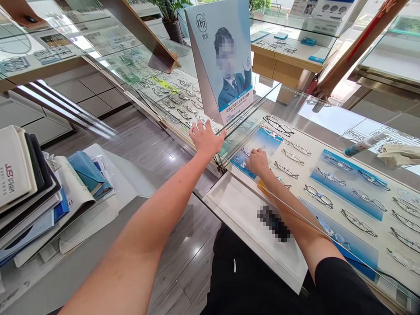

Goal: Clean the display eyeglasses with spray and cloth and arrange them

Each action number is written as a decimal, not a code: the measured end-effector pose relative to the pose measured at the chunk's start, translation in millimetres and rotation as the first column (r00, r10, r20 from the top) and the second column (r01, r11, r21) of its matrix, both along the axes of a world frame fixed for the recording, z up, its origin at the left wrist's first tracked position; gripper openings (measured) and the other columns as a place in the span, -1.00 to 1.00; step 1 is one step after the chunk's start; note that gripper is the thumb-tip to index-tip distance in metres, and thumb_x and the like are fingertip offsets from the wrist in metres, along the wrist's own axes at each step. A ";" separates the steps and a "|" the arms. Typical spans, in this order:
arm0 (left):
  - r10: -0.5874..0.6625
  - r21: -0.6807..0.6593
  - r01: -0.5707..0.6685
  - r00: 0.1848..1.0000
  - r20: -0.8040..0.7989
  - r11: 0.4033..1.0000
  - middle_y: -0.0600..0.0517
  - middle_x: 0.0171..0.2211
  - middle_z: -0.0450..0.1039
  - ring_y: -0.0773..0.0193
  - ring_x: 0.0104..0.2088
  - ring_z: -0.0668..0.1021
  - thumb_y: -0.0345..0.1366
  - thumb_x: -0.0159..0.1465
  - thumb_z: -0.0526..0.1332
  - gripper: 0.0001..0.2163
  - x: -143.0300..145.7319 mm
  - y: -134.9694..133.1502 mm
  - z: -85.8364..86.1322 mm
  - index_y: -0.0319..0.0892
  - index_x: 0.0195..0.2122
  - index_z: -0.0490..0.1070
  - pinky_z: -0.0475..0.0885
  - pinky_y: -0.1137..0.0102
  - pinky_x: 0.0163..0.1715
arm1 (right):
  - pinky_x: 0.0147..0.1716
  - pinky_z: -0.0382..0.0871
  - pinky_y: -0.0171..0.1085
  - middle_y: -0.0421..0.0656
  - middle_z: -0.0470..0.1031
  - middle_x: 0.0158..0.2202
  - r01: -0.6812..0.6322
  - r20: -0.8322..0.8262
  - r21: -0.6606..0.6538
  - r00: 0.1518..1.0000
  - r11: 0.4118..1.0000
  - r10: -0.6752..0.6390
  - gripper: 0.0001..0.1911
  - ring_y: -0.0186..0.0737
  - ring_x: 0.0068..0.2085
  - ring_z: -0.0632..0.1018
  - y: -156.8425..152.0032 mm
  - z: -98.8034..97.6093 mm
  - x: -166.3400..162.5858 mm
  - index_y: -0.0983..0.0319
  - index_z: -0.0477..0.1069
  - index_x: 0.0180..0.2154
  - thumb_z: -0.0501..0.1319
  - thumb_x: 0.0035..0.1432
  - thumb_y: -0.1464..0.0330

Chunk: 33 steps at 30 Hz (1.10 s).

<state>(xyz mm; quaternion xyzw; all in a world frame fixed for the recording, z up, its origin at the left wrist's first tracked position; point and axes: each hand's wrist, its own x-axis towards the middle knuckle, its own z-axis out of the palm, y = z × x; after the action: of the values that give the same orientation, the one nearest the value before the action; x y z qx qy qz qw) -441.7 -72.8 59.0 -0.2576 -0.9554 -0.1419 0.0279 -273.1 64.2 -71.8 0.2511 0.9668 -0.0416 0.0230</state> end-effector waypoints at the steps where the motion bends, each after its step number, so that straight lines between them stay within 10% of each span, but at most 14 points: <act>1: 0.002 0.002 -0.002 1.000 0.000 1.000 -0.29 0.60 0.00 -0.21 0.61 0.02 0.23 0.42 0.04 -0.17 0.1 0.0 0.1 -0.25 0.55 0.17 -0.08 -0.08 0.56 | 0.14 0.28 0.04 0.21 0.57 0.13 0.002 0.003 -0.001 1.000 1.000 -0.002 -0.49 0.22 0.16 0.43 0.0 0.8 0.1 0.33 0.67 -0.02 0.00 0.54 0.20; 14: 0.001 -0.006 -0.002 1.000 -0.024 1.000 -0.29 0.59 0.02 -0.23 0.60 0.05 0.25 0.41 0.01 -0.16 -1.8 0.6 -3.1 -0.23 0.55 0.18 -0.05 -0.09 0.56 | 0.19 0.27 0.03 0.23 0.53 0.19 0.013 -0.006 -0.030 1.000 0.999 -0.013 -0.56 0.21 0.21 0.44 -48.4 46.1 31.6 0.31 0.62 0.04 0.07 0.52 0.19; 20: -0.017 -0.013 0.017 1.000 -0.021 1.000 -0.31 0.60 0.01 -0.26 0.60 0.05 0.28 0.39 -0.02 -0.13 -2.9 0.5 -4.2 -0.25 0.55 0.18 -0.05 -0.12 0.55 | -0.18 0.39 -0.14 -0.02 0.66 0.03 -0.125 0.215 -0.490 0.942 0.862 0.258 -0.76 0.00 -0.04 0.64 -134.3 122.4 116.6 0.17 0.55 -0.01 0.18 0.44 0.23; 24: -0.019 -0.013 0.019 0.999 -0.028 1.000 -0.31 0.60 0.01 -0.25 0.60 0.05 0.27 0.40 -0.03 -0.13 -3.6 0.8 -5.2 -0.26 0.56 0.17 -0.05 -0.12 0.55 | -0.30 0.35 -0.08 0.00 0.66 -0.21 -0.249 0.252 -0.469 0.882 0.848 0.399 -0.76 0.03 -0.23 0.65 -164.9 197.2 181.4 0.09 0.58 -0.15 0.15 0.46 0.20; 29: -0.026 -0.015 0.026 0.999 -0.022 1.000 -0.33 0.60 -0.01 -0.28 0.60 0.04 0.28 0.39 -0.03 -0.10 -4.5 1.4 -7.1 -0.30 0.56 0.15 -0.06 -0.11 0.55 | -0.12 0.43 0.05 -0.03 0.62 -0.24 -0.162 0.069 -0.214 0.981 0.963 0.181 -0.64 0.08 -0.16 0.60 -93.5 271.3 185.6 -0.02 0.59 -0.26 0.14 0.45 -0.01; 33: -0.028 0.007 0.028 0.999 -0.033 1.000 -0.33 0.60 -0.01 -0.28 0.60 0.04 0.27 0.39 -0.02 -0.11 -3.7 0.9 -6.3 -0.30 0.55 0.18 -0.06 -0.11 0.55 | 0.07 0.42 0.12 -0.01 0.59 -0.14 -0.132 -0.110 -0.006 0.985 0.991 0.130 -0.43 0.10 0.02 0.56 15.0 270.8 127.4 0.12 0.67 -0.12 0.04 0.50 -0.10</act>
<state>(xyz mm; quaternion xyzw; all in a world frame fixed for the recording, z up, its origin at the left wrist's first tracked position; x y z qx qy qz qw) -445.4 -71.9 52.7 -0.2732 -0.9505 -0.1417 0.0424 -145.8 79.2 199.0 0.1842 0.9807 -0.0601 -0.0257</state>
